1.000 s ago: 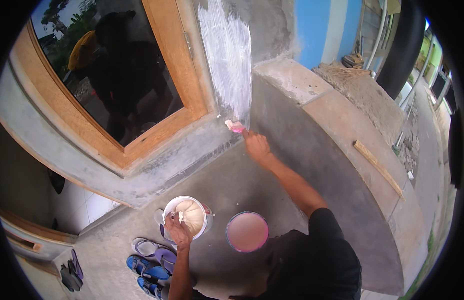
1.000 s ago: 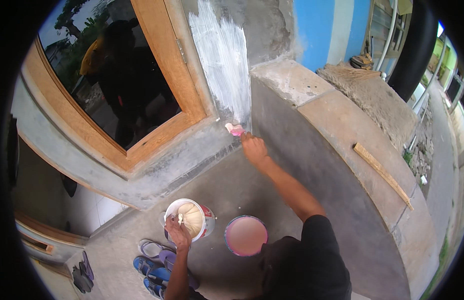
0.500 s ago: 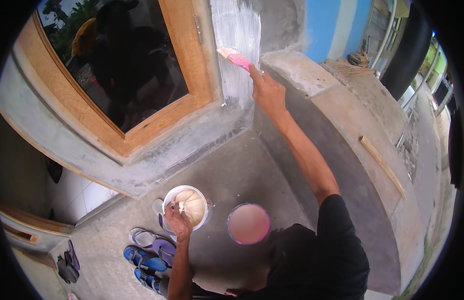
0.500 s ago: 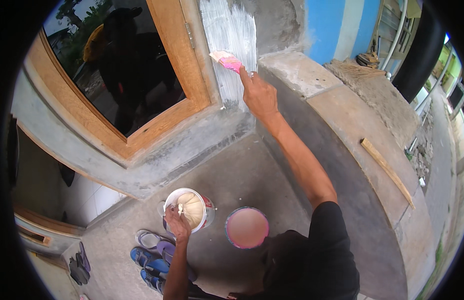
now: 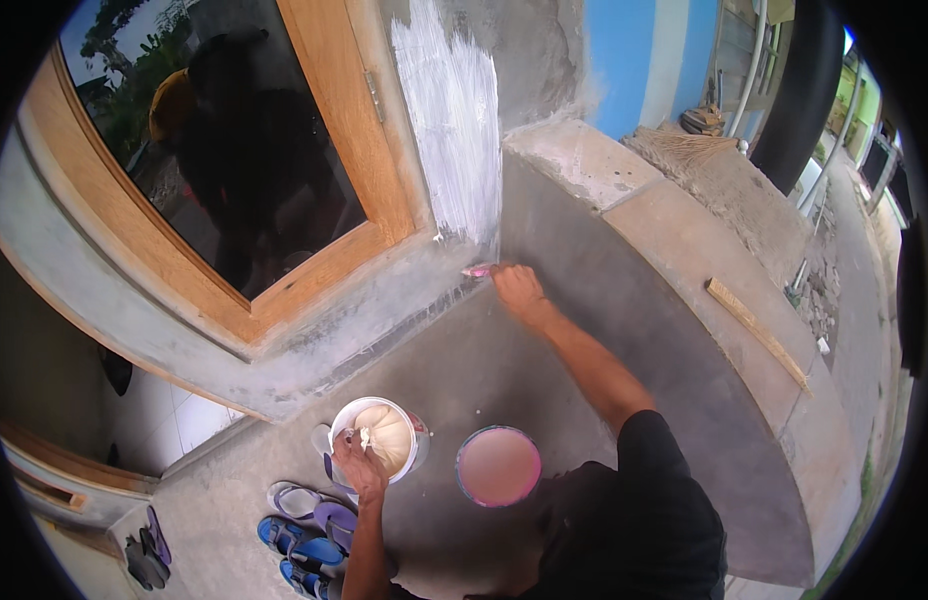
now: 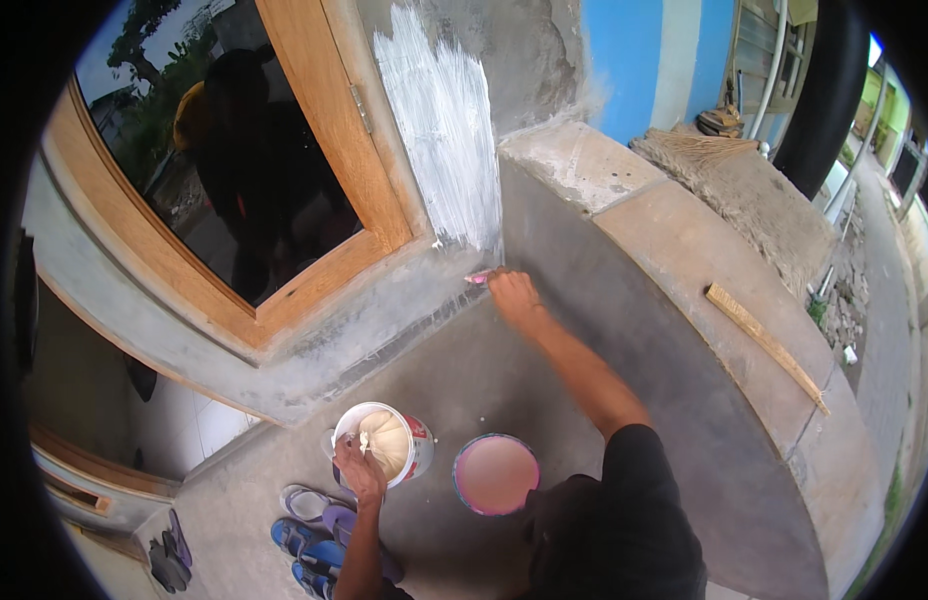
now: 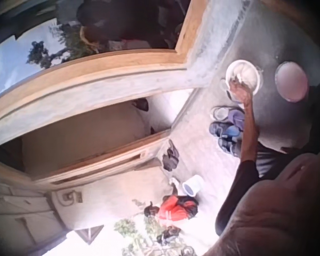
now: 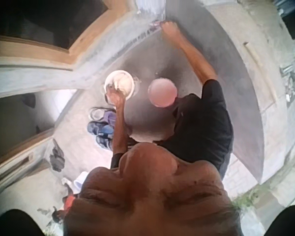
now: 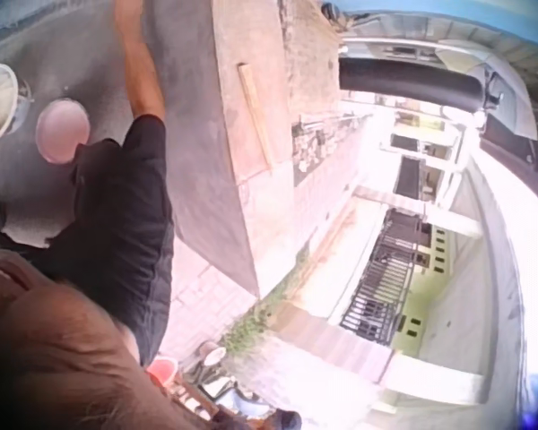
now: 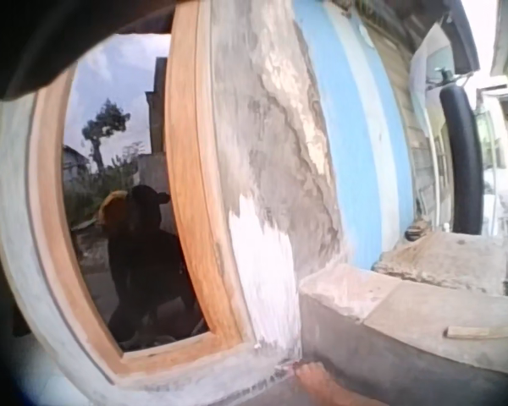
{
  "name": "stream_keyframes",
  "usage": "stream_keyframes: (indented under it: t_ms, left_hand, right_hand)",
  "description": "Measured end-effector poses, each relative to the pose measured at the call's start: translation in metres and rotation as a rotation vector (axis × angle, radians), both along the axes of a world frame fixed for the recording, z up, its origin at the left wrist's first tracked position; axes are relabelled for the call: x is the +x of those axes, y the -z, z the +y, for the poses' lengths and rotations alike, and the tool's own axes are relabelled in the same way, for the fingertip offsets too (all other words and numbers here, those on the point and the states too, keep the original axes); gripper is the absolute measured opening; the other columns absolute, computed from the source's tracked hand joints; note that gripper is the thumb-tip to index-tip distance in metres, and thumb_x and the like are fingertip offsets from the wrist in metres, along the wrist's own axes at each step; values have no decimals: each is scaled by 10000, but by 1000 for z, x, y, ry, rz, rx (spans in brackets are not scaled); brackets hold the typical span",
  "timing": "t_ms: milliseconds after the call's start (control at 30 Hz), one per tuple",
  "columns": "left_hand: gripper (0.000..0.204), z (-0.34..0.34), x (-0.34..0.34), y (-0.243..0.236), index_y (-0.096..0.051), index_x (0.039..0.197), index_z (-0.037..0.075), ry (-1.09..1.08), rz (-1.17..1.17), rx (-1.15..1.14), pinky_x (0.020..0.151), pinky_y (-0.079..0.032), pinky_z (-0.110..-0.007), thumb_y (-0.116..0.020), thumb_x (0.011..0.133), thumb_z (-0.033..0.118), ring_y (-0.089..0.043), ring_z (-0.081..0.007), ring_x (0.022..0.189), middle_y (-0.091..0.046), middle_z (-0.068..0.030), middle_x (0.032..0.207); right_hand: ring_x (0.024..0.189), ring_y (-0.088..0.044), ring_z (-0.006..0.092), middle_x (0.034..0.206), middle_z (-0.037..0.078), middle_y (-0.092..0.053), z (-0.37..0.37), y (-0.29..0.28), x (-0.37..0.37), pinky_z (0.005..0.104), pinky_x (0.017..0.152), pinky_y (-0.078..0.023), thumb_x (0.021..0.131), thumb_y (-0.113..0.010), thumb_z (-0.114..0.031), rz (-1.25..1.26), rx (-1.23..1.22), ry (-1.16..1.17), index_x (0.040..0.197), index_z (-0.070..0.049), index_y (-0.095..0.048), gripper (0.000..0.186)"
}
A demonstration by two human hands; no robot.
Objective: The person paints the wall next to a window frame, dipping a paintbrush into a container and applying the paint onto the wall surface.
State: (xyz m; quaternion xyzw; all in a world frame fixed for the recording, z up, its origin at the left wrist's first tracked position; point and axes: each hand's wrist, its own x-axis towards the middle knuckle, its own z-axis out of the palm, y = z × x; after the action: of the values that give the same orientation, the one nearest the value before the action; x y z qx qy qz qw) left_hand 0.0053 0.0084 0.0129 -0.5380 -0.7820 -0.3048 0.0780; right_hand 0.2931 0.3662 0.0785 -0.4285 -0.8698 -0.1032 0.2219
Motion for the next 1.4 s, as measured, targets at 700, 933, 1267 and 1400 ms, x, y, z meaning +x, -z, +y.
stream_keyframes:
  t_ms: [700,933,1267,1400]
  left_hand:
    - [421,1,-5,18,-562,1166,46,51,103,54,960,-326,-556,-598,747,31,-458,-407,1201,-510,-225,1219]
    - [346,7,-3,18,-563,1170,71,46,96,49,947,-328,-519,-564,824,79,-478,-382,1179,-505,-212,1229]
    - [403,2,-4,13,-568,1189,68,6,124,30,944,-330,-516,-587,788,28,-487,-381,1179,-508,-217,1230]
    - [389,1,-7,17,-566,1193,68,24,89,-8,954,-325,-519,-576,805,41,-474,-385,1200,-501,-218,1245]
  right_hand:
    - [677,-669,327,925,176,-598,32,-121,-18,431,582,-553,827,-525,11,449,321,210,1336,-2,-497,510]
    - [780,-694,348,919,201,-652,3,22,26,439,673,-578,819,-540,-3,118,-125,233,978,21,-644,191]
    - [684,-666,388,832,215,-642,36,-258,22,448,573,-543,766,-530,46,396,535,51,932,10,-651,208]
    - [629,-631,377,832,158,-637,44,-261,19,435,529,-518,809,-549,17,605,722,139,1175,-96,-612,389]
